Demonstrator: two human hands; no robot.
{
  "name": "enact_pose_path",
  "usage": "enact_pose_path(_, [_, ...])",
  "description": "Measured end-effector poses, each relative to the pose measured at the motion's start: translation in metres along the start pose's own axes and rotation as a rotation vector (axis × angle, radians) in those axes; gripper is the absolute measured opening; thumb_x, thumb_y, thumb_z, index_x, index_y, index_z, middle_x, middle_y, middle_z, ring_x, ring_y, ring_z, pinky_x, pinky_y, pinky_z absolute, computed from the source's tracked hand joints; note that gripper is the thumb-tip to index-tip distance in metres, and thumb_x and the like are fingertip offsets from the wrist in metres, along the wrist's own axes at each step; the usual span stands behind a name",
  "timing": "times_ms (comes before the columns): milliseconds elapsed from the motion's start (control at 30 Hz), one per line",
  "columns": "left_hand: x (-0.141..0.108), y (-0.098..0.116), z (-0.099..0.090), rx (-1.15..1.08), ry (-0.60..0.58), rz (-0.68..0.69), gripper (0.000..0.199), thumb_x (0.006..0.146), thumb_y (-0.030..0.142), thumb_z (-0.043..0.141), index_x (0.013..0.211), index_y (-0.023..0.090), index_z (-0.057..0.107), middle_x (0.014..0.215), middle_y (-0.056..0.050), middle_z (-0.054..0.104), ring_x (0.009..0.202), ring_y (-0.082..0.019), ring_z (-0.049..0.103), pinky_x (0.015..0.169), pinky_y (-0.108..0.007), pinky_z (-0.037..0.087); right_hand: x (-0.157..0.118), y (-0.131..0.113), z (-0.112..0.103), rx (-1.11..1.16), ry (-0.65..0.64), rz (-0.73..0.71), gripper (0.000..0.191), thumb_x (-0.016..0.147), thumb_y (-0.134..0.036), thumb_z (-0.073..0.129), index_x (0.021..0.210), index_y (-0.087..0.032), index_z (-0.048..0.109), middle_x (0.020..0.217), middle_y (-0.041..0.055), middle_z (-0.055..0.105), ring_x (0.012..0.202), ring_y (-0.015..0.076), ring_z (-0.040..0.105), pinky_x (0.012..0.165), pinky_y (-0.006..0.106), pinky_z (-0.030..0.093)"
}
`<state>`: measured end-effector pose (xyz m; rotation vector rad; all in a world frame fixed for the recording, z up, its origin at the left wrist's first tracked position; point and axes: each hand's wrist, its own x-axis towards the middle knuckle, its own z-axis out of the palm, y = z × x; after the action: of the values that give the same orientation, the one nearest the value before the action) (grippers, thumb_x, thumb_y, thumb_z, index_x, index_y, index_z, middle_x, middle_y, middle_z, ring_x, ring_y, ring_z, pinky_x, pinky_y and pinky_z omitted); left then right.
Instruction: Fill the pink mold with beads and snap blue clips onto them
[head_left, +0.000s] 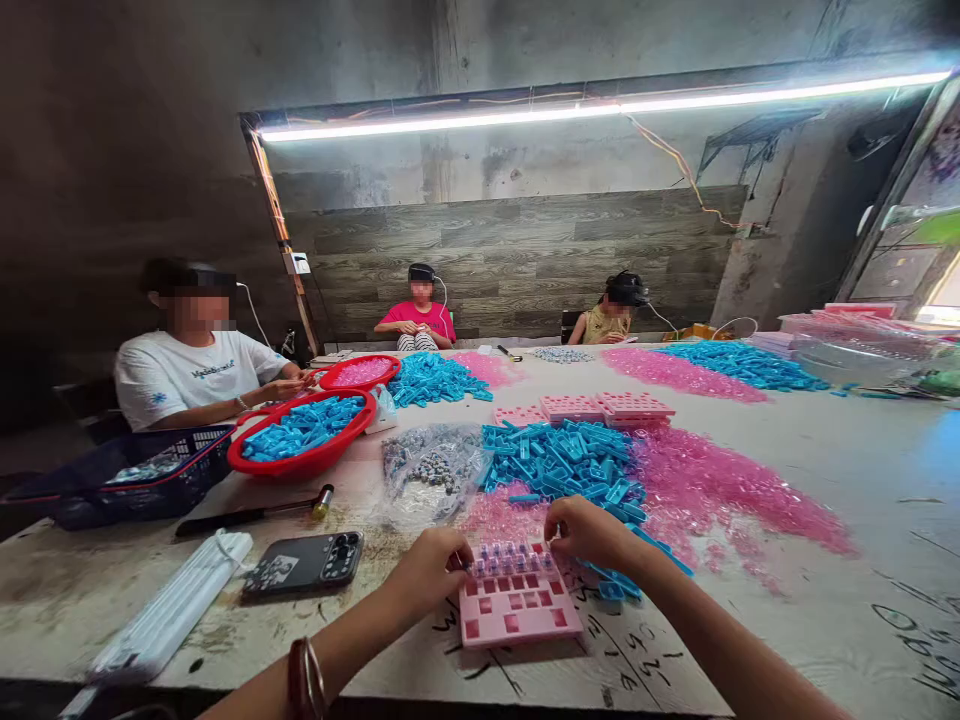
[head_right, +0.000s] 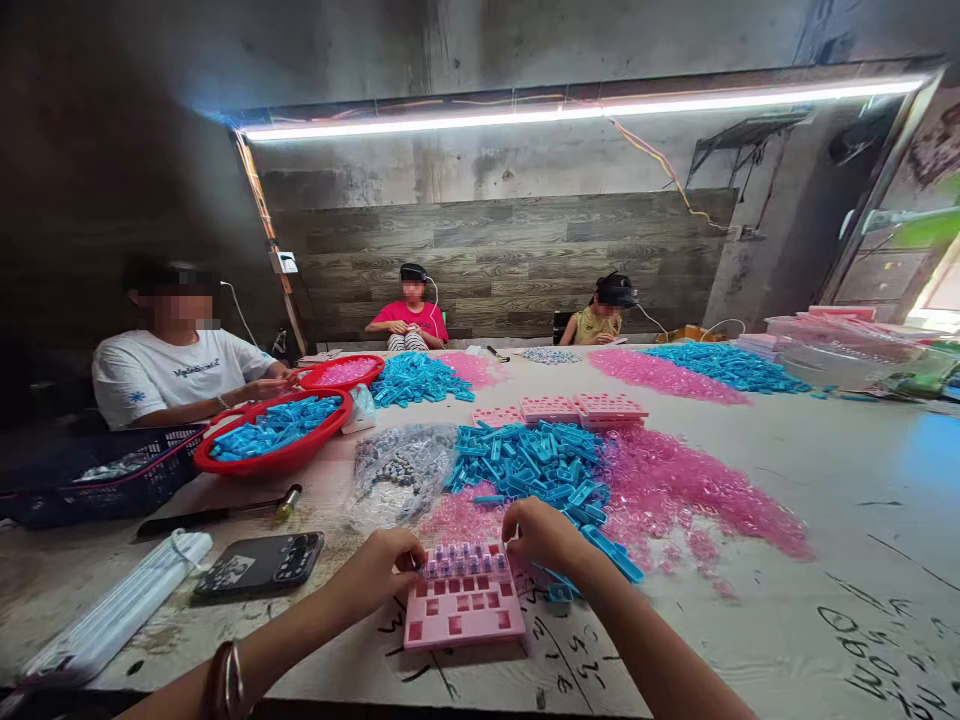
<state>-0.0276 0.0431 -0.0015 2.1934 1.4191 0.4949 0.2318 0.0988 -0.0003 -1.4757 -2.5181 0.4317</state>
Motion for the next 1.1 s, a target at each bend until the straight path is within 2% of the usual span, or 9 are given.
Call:
enact_pose_path(200, [0.003, -0.002, -0.001, 0.004, 0.031, -0.008, 0.017, 0.063, 0.01, 0.058, 0.076, 0.013, 0.069, 0.074, -0.002, 0.063, 0.068, -0.013, 0.055, 0.06, -0.02, 0.039, -0.003, -0.005, -0.004, 0.007, -0.015, -0.008, 0.018, 0.066, -0.012, 0.054, 0.073, -0.018, 0.069, 0.078, 0.0043, 0.067, 0.07, 0.0159, 0.059, 0.061, 0.023, 0.041])
enact_pose_path(400, [0.004, 0.002, -0.004, 0.002, -0.033, -0.036, 0.022, 0.062, 0.008, 0.059, 0.078, 0.013, 0.073, 0.069, -0.002, 0.066, 0.063, -0.012, 0.055, 0.055, -0.018, 0.036, -0.001, 0.006, 0.004, 0.009, -0.012, -0.041, 0.015, 0.068, -0.016, 0.054, 0.076, -0.019, 0.067, 0.08, 0.0043, 0.066, 0.073, 0.0171, 0.058, 0.063, 0.025, 0.042])
enact_pose_path(567, [0.004, 0.003, -0.003, 0.037, -0.066, 0.028, 0.025, 0.064, 0.005, 0.054, 0.079, 0.012, 0.073, 0.065, -0.003, 0.067, 0.058, -0.011, 0.054, 0.052, -0.018, 0.033, -0.001, 0.006, 0.005, -0.053, 0.006, -0.055, 0.016, 0.07, -0.016, 0.052, 0.076, -0.019, 0.067, 0.082, 0.0044, 0.066, 0.075, 0.0178, 0.058, 0.062, 0.025, 0.041])
enact_pose_path(800, [0.004, 0.001, -0.003, 0.1, -0.051, 0.063, 0.021, 0.068, 0.011, 0.054, 0.076, 0.013, 0.073, 0.066, -0.002, 0.066, 0.062, -0.011, 0.051, 0.055, -0.019, 0.033, -0.002, 0.002, 0.004, -0.108, 0.003, -0.043, 0.017, 0.07, -0.014, 0.051, 0.076, -0.02, 0.066, 0.082, 0.0041, 0.066, 0.075, 0.0181, 0.058, 0.062, 0.025, 0.04])
enact_pose_path(967, [0.004, 0.003, -0.004, 0.088, -0.049, 0.054, 0.019, 0.065, 0.008, 0.059, 0.076, 0.014, 0.072, 0.067, -0.002, 0.064, 0.062, -0.011, 0.051, 0.055, -0.018, 0.032, -0.003, 0.0, 0.0, -0.102, 0.056, -0.014, 0.027, 0.07, -0.011, 0.048, 0.087, -0.022, 0.067, 0.09, 0.004, 0.067, 0.082, 0.0198, 0.06, 0.066, 0.027, 0.041])
enact_pose_path(1100, [0.004, 0.004, -0.005, 0.086, -0.056, 0.044, 0.02, 0.065, 0.007, 0.059, 0.077, 0.015, 0.072, 0.068, -0.002, 0.064, 0.063, -0.012, 0.051, 0.056, -0.019, 0.034, -0.003, -0.003, -0.003, -0.041, 0.085, -0.059, 0.029, 0.076, -0.011, 0.044, 0.089, -0.022, 0.067, 0.094, 0.0049, 0.065, 0.082, 0.0188, 0.061, 0.067, 0.027, 0.043])
